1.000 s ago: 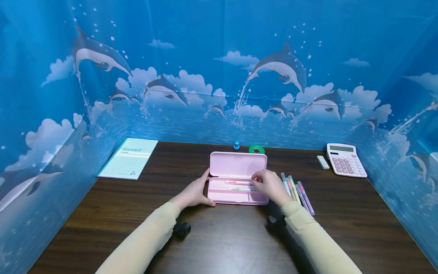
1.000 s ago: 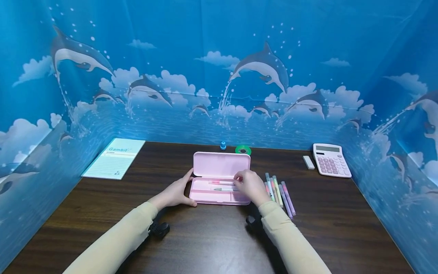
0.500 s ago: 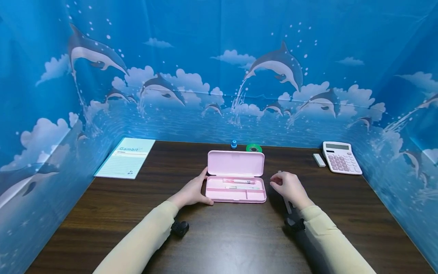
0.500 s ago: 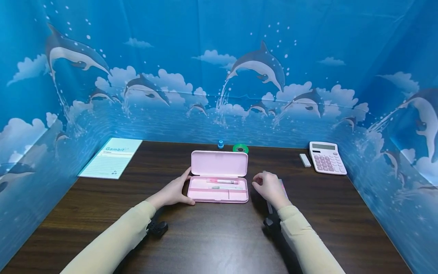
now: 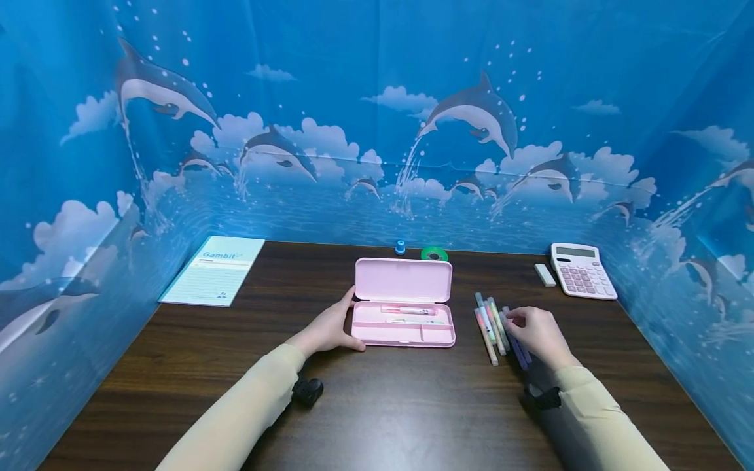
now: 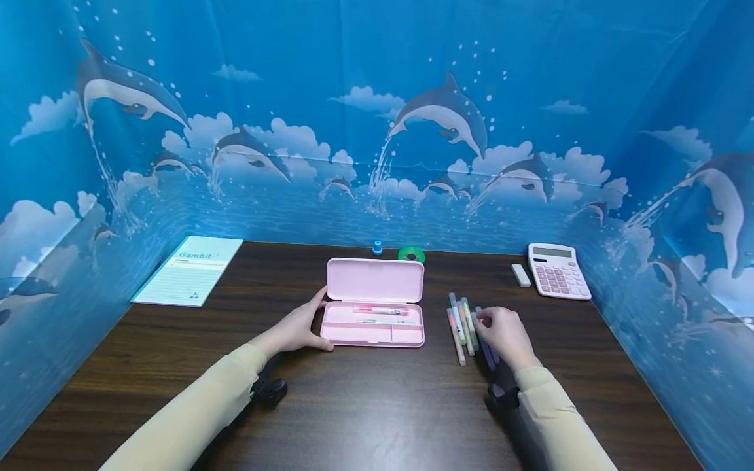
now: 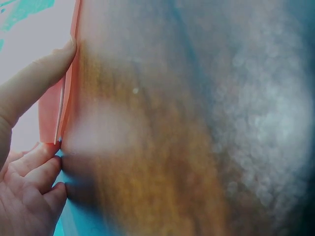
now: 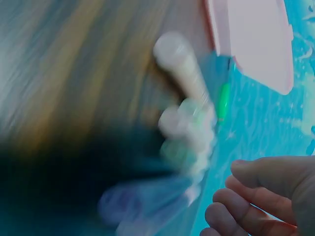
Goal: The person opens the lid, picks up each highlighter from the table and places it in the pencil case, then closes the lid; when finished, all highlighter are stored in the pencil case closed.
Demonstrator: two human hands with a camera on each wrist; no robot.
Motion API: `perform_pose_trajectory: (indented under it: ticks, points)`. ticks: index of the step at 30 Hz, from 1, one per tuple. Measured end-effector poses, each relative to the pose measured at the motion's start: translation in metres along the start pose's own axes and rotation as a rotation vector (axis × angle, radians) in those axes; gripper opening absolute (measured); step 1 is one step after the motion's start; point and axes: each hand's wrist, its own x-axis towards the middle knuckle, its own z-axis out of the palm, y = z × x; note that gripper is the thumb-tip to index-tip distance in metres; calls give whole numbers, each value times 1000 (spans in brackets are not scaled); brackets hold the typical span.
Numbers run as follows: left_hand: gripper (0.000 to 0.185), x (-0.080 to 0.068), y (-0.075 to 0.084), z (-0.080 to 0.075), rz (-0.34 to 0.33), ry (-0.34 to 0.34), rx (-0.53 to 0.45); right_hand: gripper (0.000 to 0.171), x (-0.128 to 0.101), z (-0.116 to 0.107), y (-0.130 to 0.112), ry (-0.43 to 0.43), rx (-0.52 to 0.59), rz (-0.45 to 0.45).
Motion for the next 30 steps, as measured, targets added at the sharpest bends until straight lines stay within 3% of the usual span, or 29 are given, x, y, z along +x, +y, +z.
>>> perform_pose_trajectory:
  ticks: [12, 21, 30]
  points:
    - [126, 0, -2, 0, 8, -6, -13, 19, -10, -4, 24, -123, -25, 113]
    - [126, 1, -1, 1, 0, -6, -1, 18, -9, -4, 29, -108, -31, 130]
    - [126, 1, -1, 1, 3, -2, -2, 17, -10, -5, 29, -101, -18, 207]
